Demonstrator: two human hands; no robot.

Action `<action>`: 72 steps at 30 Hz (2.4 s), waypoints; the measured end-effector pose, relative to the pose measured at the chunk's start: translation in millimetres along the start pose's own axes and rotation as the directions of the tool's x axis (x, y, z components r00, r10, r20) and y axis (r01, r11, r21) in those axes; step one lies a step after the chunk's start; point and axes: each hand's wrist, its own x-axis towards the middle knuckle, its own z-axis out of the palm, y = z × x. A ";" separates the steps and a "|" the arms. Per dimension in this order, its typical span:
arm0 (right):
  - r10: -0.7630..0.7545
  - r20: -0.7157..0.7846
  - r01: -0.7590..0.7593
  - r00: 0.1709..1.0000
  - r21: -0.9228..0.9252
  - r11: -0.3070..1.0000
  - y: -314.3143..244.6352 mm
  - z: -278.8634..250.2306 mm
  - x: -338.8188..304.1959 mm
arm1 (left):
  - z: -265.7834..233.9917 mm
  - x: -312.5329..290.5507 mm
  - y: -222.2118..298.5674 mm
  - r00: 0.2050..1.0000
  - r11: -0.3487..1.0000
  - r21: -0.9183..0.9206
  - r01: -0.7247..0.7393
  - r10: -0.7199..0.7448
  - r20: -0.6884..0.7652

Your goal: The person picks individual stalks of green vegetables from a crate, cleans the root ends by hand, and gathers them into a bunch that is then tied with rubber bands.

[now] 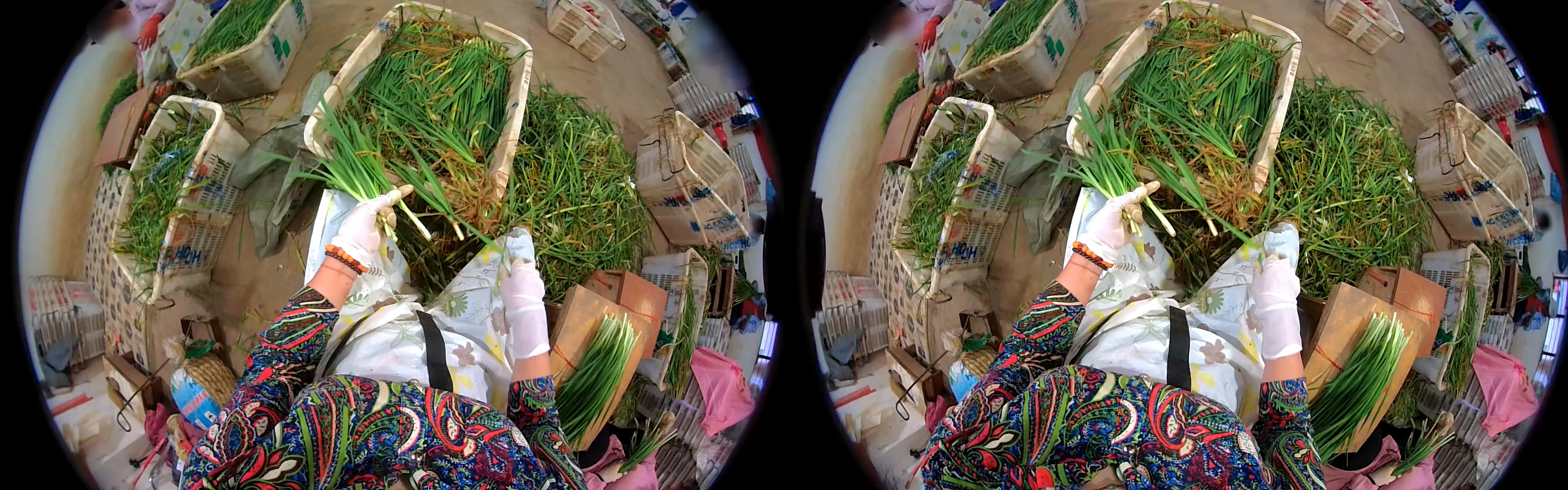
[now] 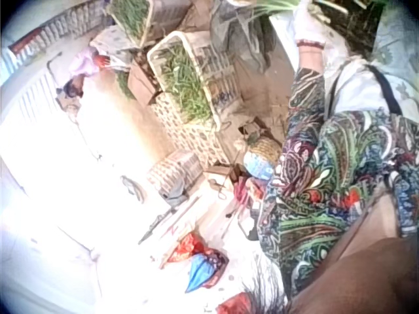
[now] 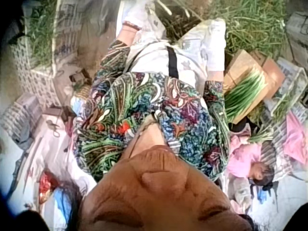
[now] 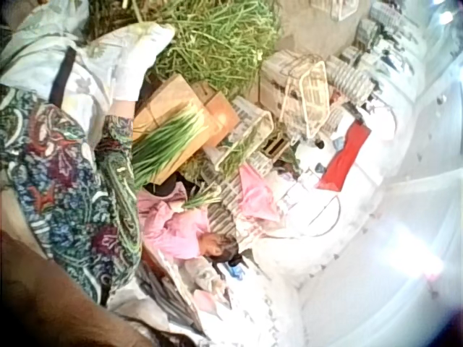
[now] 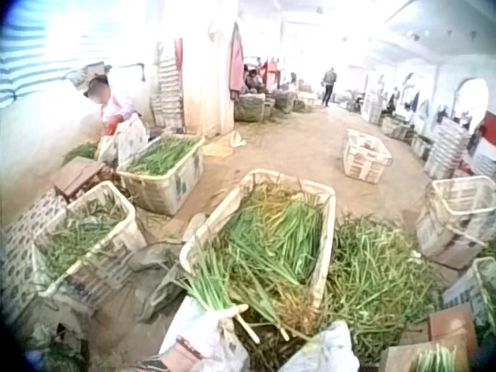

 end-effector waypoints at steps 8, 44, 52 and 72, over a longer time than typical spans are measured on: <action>-0.315 0.544 -0.472 0.778 0.836 0.279 -106.8 20.5 5.3 | -12.6 -18.6 -32.9 0.966 0.947 -0.228 0.227 -0.189 0.177; 0.035 0.270 -0.251 0.962 0.931 -0.264 -100.3 64.2 24.5 | 2.4 -21.9 -41.3 0.924 0.956 0.291 0.028 0.087 -0.373; 0.019 0.294 -0.133 0.956 0.371 0.919 9.6 60.7 28.4 | -13.7 -17.9 14.9 0.953 0.991 0.120 -0.057 0.090 -0.289; -0.243 0.126 0.189 0.962 0.333 0.924 -157.3 -1.2 -4.0 | -28.9 -127.7 21.3 0.976 0.875 0.434 0.216 -0.173 -0.135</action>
